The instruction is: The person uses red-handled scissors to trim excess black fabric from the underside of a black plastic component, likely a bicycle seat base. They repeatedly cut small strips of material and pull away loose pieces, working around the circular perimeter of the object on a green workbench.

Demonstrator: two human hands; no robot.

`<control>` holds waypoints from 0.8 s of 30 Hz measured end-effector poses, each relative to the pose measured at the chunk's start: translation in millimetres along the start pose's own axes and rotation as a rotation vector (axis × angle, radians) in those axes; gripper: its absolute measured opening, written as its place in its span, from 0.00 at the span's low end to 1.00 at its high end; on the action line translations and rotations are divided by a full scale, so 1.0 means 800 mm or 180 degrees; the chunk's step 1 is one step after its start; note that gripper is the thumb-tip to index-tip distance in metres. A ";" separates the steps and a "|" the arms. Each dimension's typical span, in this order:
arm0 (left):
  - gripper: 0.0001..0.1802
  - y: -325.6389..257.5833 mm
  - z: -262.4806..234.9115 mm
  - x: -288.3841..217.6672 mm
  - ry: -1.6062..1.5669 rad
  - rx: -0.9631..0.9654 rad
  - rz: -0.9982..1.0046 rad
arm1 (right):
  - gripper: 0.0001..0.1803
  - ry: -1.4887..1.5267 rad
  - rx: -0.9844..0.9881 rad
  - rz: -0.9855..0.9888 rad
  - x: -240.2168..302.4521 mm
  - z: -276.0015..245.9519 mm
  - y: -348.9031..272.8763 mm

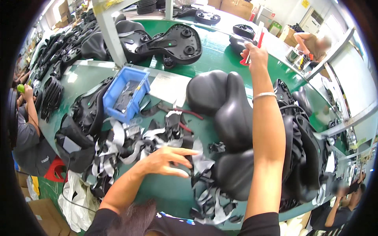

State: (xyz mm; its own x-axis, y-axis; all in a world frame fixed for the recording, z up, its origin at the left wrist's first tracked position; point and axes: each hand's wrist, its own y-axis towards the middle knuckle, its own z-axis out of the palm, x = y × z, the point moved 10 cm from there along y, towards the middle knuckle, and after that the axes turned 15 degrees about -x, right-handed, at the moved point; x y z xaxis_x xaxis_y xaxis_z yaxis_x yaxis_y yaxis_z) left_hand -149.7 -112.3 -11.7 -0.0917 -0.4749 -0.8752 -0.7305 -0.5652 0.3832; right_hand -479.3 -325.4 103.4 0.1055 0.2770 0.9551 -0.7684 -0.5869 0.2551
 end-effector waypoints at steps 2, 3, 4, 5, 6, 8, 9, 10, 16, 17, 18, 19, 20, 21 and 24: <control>0.16 -0.001 -0.026 0.023 0.0007 -0.0715 0.0130 | 0.11 0.0334 -0.0251 0.0924 -0.097 -0.023 0.097; 0.15 0.000 -0.037 0.029 -0.0080 -0.0939 0.0238 | 0.10 0.0573 -0.0386 0.1418 -0.138 -0.032 0.134; 0.13 -0.005 -0.047 0.038 -0.0181 -0.1102 -0.0019 | 0.11 0.0407 -0.0793 0.1775 -0.176 -0.027 0.138; 0.12 -0.015 -0.053 0.049 -0.0042 -0.1154 -0.0377 | 0.14 0.0726 -0.0863 0.1899 -0.200 0.003 0.125; 0.11 -0.012 -0.053 0.048 -0.0089 -0.1131 -0.0444 | 0.16 0.0871 -0.0997 0.2188 -0.220 0.008 0.136; 0.10 -0.019 -0.053 0.053 -0.0154 -0.1131 -0.0623 | 0.19 0.0997 -0.1222 0.2628 -0.255 0.024 0.145; 0.09 -0.022 -0.056 0.056 -0.0153 -0.1158 -0.0715 | 0.20 0.0999 -0.1297 0.2769 -0.264 0.037 0.145; 0.08 -0.024 -0.058 0.056 -0.0162 -0.1070 -0.0879 | 0.22 0.0995 -0.1376 0.2914 -0.274 0.048 0.141; 0.08 -0.010 -0.056 0.058 -0.0120 -0.1187 -0.0892 | 0.18 0.1330 -0.1275 0.1786 -0.261 0.011 0.216; 0.08 -0.011 -0.057 0.058 -0.0017 -0.1247 -0.0889 | 0.18 0.1362 -0.1461 0.1546 -0.240 0.011 0.210; 0.09 -0.014 -0.057 0.062 0.0029 -0.1335 -0.0934 | 0.17 0.1336 -0.1375 0.1494 -0.219 0.019 0.204; 0.09 -0.013 -0.058 0.064 0.0137 -0.1365 -0.0944 | 0.16 0.1342 -0.1305 0.1555 -0.193 0.027 0.195; 0.10 -0.007 -0.055 0.063 0.0157 -0.1325 -0.0899 | 0.16 0.1314 -0.1192 0.1466 -0.161 0.025 0.195; 0.10 -0.001 -0.051 0.064 0.0161 -0.1273 -0.0846 | 0.16 0.1272 -0.1096 0.1365 -0.128 0.019 0.194; 0.11 -0.012 -0.056 0.078 -0.0254 -0.1577 -0.0986 | 0.16 0.0535 -0.0111 0.0872 -0.009 0.073 0.100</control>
State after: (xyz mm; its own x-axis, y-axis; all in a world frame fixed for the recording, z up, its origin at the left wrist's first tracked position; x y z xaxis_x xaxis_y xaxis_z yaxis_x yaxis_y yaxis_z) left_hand -118.0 -166.8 -56.8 0.0110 -0.1962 -0.9805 -0.3299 -0.9264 0.1817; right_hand -505.0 -419.1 125.5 -0.2118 0.2357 0.9484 -0.7752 -0.6315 -0.0162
